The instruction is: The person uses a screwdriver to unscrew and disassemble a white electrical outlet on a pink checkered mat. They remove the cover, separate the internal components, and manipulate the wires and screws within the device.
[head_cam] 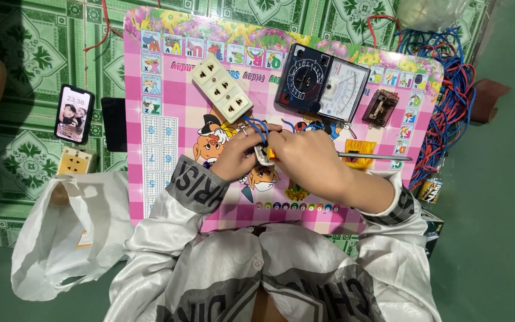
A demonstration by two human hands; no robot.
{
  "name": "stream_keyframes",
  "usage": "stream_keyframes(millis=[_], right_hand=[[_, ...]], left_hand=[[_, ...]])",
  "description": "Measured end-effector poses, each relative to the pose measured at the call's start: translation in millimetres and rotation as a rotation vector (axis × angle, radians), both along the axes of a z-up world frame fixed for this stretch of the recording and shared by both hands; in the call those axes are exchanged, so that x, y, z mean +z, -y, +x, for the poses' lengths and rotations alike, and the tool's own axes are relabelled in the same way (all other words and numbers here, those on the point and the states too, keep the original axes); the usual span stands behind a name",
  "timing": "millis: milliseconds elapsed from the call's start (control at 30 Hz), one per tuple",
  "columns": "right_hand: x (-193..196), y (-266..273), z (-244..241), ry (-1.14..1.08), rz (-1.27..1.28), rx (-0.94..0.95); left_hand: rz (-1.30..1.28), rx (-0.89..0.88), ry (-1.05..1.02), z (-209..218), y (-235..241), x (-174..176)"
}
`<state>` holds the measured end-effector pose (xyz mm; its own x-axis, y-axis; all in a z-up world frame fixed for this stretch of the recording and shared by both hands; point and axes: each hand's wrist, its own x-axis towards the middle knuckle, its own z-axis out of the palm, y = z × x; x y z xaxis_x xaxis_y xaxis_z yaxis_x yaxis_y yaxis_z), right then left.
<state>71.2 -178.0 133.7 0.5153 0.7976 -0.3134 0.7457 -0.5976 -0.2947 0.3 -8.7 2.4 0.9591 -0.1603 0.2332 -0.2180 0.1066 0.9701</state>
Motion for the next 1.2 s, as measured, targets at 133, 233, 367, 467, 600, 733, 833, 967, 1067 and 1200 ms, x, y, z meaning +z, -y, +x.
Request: stream_keyframes(millis=[133, 233, 367, 467, 600, 733, 833, 967, 1067, 1200], right_hand=[[-5, 1, -9, 0.114, 0.022, 0.058], [-4, -2, -7, 0.215, 0.095, 0.123], [-10, 1, 0, 0.244, 0.123, 0.188], [-3, 1, 3, 0.222, 0.126, 0.168], [-7, 7, 1, 0.191, 0.166, 0.164], [14, 17, 20, 0.054, 0.212, 0.087], [22, 28, 59, -0.037, 0.195, -0.122], [-30, 31, 98, 0.120, 0.092, -0.343], [-48, 23, 105, 0.039, 0.023, -0.473], [-63, 24, 111, -0.033, 0.040, -0.528]], left_hand=[[0.051, -0.002, -0.007, -1, 1, -3], [0.085, 0.013, -0.009, -1, 2, -7], [0.085, 0.021, -0.023, -3, 2, -4], [0.092, 0.015, -0.030, -6, 4, -25], [0.098, 0.017, -0.023, -4, 5, -21], [0.066, 0.007, -0.027, -3, 2, -13], [-0.013, -0.006, -0.017, -1, 2, -1], [0.074, -0.062, -0.041, 0, -4, 1], [0.173, -0.116, -0.055, -1, -6, 1], [0.177, -0.118, -0.046, -1, -7, 2]])
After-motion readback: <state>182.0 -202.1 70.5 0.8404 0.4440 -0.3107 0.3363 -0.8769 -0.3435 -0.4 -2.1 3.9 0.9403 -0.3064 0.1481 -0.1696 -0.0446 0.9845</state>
